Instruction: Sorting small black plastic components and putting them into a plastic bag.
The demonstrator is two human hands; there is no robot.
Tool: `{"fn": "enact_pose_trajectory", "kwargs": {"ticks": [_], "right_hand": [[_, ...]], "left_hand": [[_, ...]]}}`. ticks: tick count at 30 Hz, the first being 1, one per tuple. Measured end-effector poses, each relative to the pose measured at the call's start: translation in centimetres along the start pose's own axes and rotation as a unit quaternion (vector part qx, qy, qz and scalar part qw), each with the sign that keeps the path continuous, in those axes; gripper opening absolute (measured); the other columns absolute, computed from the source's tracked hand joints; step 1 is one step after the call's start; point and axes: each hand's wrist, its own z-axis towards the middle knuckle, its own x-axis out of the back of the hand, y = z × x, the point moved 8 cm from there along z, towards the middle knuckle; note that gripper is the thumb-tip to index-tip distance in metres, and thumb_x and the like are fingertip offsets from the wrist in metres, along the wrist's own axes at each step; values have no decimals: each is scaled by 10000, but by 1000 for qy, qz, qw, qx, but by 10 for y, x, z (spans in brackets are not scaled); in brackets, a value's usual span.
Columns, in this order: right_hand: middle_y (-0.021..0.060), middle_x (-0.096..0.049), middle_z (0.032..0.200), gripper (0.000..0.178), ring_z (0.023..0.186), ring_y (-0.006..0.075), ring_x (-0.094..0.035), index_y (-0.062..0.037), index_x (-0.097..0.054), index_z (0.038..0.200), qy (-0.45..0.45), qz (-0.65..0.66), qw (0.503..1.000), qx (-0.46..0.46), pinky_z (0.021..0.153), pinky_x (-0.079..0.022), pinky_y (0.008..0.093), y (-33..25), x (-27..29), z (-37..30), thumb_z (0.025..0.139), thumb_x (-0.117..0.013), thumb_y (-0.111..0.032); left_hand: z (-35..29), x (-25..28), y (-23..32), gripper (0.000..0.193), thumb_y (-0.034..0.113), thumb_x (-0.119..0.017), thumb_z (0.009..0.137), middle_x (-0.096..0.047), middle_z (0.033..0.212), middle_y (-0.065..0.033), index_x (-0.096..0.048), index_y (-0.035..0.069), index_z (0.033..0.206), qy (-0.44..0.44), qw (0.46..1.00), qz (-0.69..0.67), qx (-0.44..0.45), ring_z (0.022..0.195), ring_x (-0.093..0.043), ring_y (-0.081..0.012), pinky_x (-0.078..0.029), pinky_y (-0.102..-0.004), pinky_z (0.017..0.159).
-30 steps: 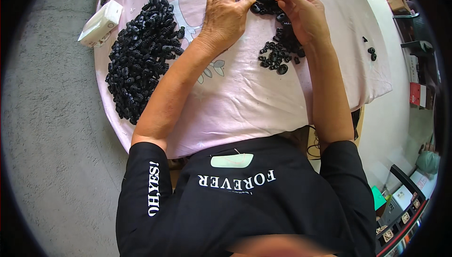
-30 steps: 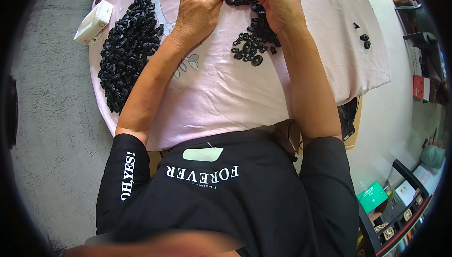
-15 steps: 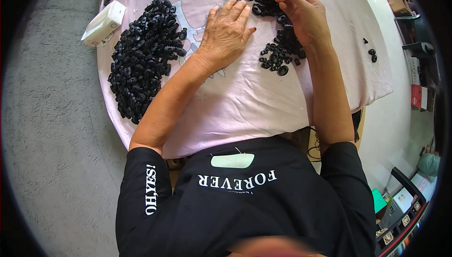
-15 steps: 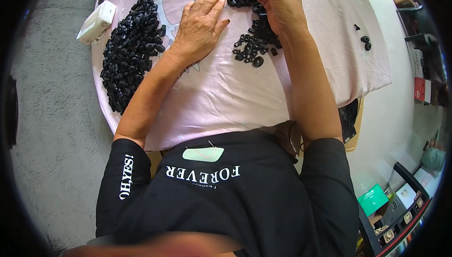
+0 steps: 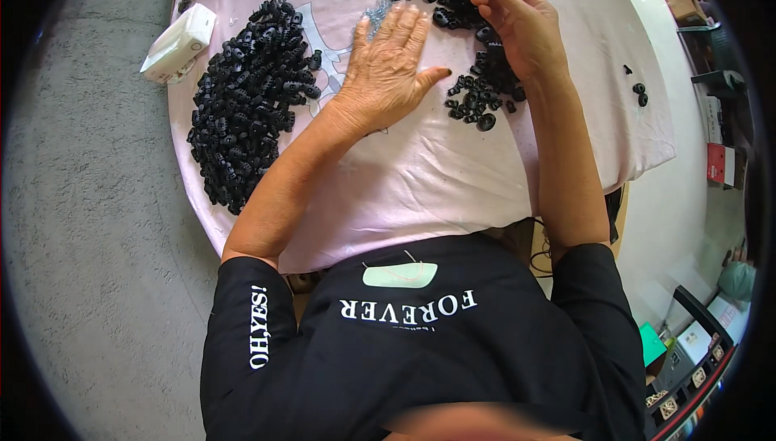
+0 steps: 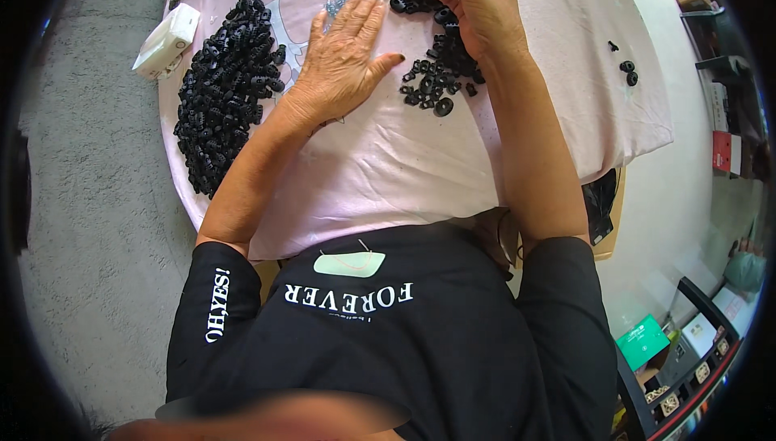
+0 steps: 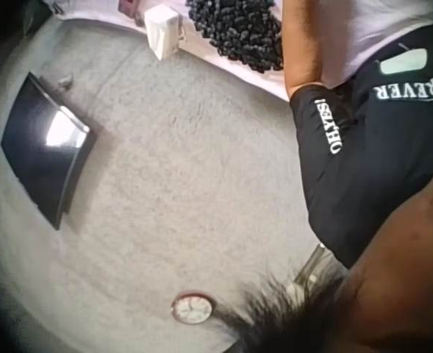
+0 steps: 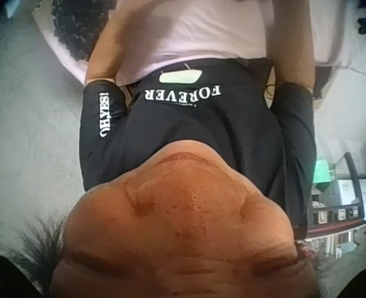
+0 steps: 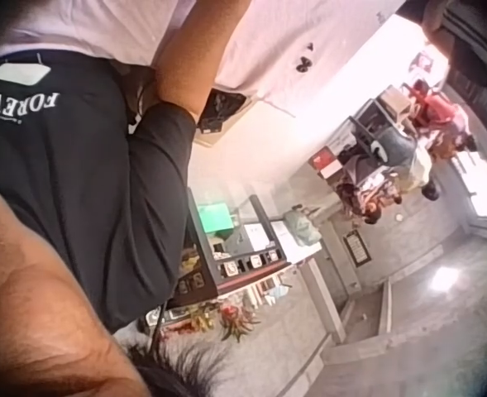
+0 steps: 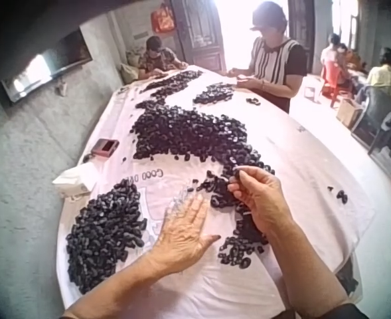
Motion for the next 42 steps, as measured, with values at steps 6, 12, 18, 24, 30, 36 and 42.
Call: {"fn": "enact_pose_trajectory", "kwargs": {"ticks": [6,12,18,24,30,36,42], "right_hand": [[134,-708,1063,232,922,163,-701,18,-638,1186,12,-7,1000,-1,806,-568,249,-2,0,-1,1003,-601,-121],[126,-708,1066,235,922,155,-700,17,-638,1190,3,-8,1000,-3,803,-567,246,-2,-2,-1,1004,-600,-122],[126,-708,1066,232,922,153,-700,19,-639,1186,7,-10,1000,-3,803,-567,244,-1,-1,-3,1006,-597,-120],[131,-707,1066,233,918,159,-698,23,-640,1187,10,-16,1000,-4,802,-562,247,-3,-3,-3,1006,-594,-116],[131,-705,1061,236,920,163,-693,24,-641,1188,13,-4,1000,6,805,-558,249,-7,-1,-2,1006,-597,-120],[129,-706,1056,225,919,160,-693,21,-641,1179,13,-11,1000,6,807,-557,251,-6,-2,-2,1008,-594,-116],[126,-707,1049,219,906,159,-694,19,-644,1174,14,-10,1000,7,800,-559,252,-10,-2,-3,1007,-595,-113]], "left_hand": [[2,2,-14,795,595,-430,993,-339,1580,-189,-381,-20,1494,3,998,17,55,1508,-228,-320,-112,-605,1186],[5,-1,-9,779,588,-429,996,-364,1564,-194,-408,-24,1478,17,999,11,39,1503,-232,-344,-109,-615,1181],[20,11,-19,629,470,-502,998,-422,1513,-183,-470,31,1448,67,996,6,53,1465,-276,-375,-138,-637,1162],[28,6,-11,552,439,-560,974,-437,1489,-168,-522,94,1404,54,997,-16,53,1452,-294,-363,-163,-625,1152],[31,21,-20,366,280,-678,899,-551,1353,-143,-644,103,1217,129,990,-38,45,1337,-449,-327,-233,-541,1142],[47,22,-22,277,177,-683,865,-594,1282,-118,-695,131,1138,177,983,-35,29,1243,-502,-303,-284,-485,1099],[46,22,-22,232,175,-699,840,-600,1278,-115,-715,130,1067,161,985,-53,30,1255,-497,-299,-266,-494,1107]]}}
